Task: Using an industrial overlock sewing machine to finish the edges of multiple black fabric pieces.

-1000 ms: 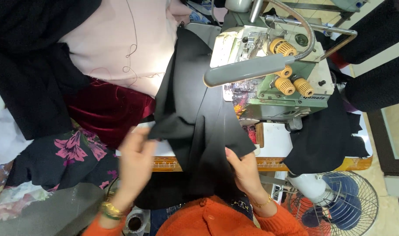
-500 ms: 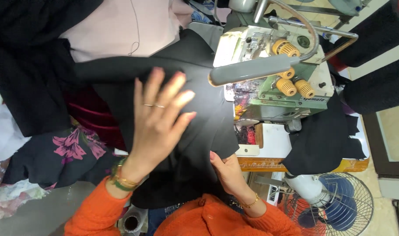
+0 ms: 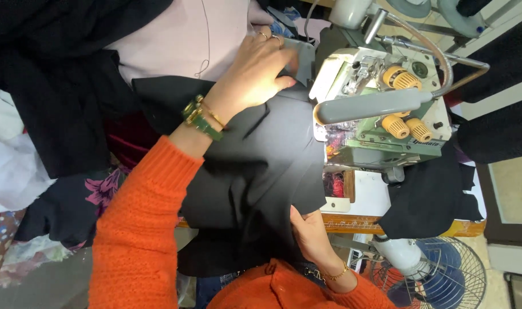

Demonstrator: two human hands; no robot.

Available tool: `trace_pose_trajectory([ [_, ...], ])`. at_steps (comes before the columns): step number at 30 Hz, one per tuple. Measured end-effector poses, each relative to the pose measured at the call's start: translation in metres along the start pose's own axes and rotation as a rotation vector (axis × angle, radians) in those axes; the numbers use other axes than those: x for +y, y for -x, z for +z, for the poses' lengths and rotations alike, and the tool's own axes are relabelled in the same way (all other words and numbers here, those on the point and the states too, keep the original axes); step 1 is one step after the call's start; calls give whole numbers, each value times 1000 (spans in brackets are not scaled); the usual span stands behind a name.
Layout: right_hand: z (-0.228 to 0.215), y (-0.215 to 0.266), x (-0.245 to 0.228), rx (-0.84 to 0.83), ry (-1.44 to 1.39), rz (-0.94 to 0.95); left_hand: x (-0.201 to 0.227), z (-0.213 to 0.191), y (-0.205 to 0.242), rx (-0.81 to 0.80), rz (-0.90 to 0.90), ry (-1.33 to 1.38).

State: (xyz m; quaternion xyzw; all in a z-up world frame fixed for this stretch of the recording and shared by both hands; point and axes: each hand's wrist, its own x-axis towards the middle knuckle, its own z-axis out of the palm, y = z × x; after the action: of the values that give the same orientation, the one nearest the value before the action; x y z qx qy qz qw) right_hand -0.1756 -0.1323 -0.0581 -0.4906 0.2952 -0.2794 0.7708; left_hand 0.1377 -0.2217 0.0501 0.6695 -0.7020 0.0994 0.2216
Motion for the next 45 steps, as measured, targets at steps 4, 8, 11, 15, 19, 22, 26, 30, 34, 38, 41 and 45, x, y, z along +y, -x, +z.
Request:
trace_pose_trajectory([
  [4, 3, -2, -1, -24, 22, -2, 5, -9, 16, 133, 44, 78],
  [8, 6, 1, -9, 16, 141, 46, 9, -13, 21, 207, 81, 88],
  [11, -3, 2, 0, -19, 131, -49, 19, -24, 24, 270, 58, -4],
  [15, -30, 9, 30, 106, 113, -89, 83, -48, 56, 356, 46, -50],
  [19, -36, 19, 23, 41, 289, -94, 144, -34, 94, 228, 139, 98],
  [22, -36, 25, 18, -39, 319, -124, 162, -24, 110, 161, 192, -109],
  [26, -44, 30, 25, -13, 417, -182, 170, -24, 113, 172, 160, -213],
  [30, -41, 30, 18, -12, 382, -222, 175, -27, 112, 146, 159, -261],
  [34, -33, 23, 9, -35, 387, -179, 177, -30, 110, 114, 162, -234],
  [38, -28, 15, 3, -92, 315, -175, 177, -32, 110, 89, 166, -213],
  [41, -30, 12, 12, -31, 322, -87, 178, -34, 109, 92, 162, -206],
  [45, -48, 9, 48, 56, 365, 7, 179, -33, 110, 83, 155, -221],
])
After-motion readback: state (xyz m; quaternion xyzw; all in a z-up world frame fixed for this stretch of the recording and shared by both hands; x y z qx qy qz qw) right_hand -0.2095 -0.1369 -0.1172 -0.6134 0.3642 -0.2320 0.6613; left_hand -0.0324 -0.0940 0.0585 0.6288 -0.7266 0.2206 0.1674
